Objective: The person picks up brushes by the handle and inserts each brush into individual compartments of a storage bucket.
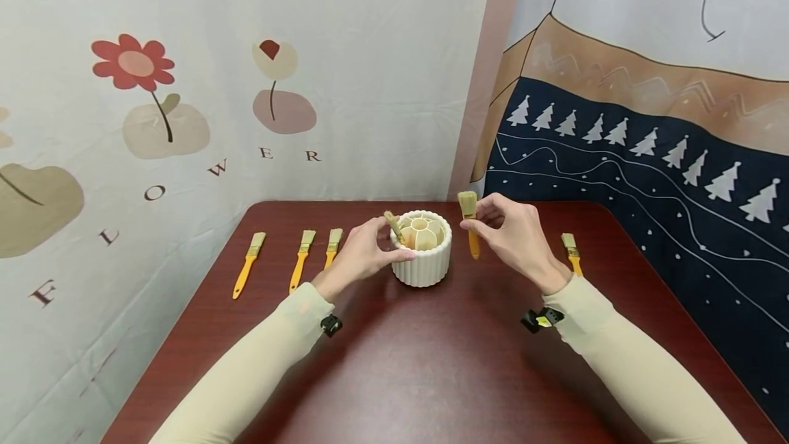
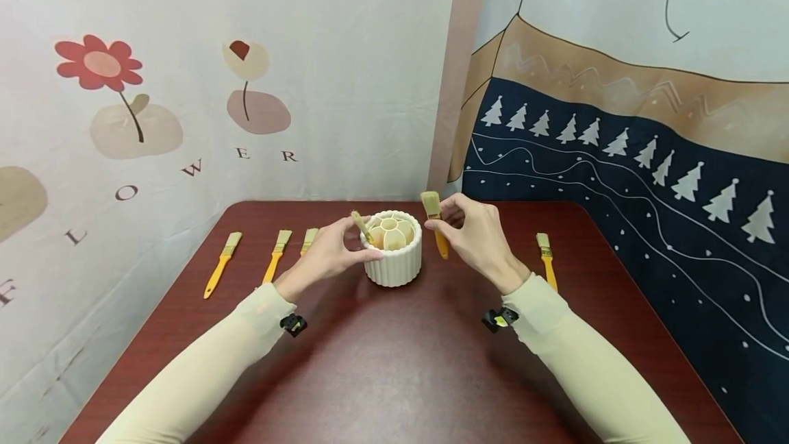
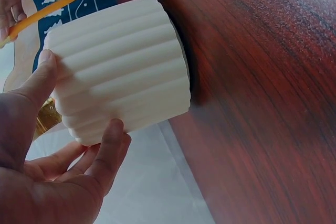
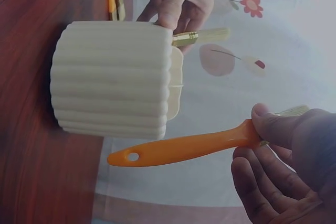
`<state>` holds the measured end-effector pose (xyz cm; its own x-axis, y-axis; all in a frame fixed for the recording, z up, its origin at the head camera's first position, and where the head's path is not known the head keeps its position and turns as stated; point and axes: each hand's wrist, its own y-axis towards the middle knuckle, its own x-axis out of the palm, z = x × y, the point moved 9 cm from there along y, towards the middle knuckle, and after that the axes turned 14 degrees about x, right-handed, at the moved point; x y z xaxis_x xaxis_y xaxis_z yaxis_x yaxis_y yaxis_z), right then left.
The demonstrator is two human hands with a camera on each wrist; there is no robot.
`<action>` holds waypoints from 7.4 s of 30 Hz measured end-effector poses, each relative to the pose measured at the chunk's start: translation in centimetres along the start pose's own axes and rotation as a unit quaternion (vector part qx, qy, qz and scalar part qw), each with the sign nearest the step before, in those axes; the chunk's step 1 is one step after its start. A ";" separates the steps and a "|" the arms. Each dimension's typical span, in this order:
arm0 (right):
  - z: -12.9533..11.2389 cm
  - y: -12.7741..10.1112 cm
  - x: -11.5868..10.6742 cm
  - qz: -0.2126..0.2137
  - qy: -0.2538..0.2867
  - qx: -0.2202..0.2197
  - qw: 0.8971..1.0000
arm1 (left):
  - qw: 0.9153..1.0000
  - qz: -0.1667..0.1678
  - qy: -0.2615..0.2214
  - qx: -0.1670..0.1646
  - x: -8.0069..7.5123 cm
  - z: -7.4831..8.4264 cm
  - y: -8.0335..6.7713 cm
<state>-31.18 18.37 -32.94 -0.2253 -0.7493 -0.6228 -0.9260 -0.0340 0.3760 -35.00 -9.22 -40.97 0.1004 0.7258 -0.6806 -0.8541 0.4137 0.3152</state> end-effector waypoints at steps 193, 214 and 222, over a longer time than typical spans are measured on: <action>-2.6 -0.7 8.7 -0.048 0.010 -0.133 0.990 | 1.000 -0.006 -0.019 0.008 -0.1 -0.4 0.3; -2.2 -1.4 7.4 -0.050 0.017 -0.120 0.991 | 1.000 -0.011 -0.007 0.010 -0.3 0.1 -0.2; -1.6 -1.8 5.9 -0.036 0.000 -0.121 0.992 | 0.999 -0.016 -0.027 0.011 -0.2 0.3 -0.3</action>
<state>-30.36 12.96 -36.25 -0.1605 -0.7389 -0.6544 -0.8400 -0.2458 0.4836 -34.67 -9.30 -40.76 0.1563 0.7404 -0.6537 -0.8384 0.4493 0.3085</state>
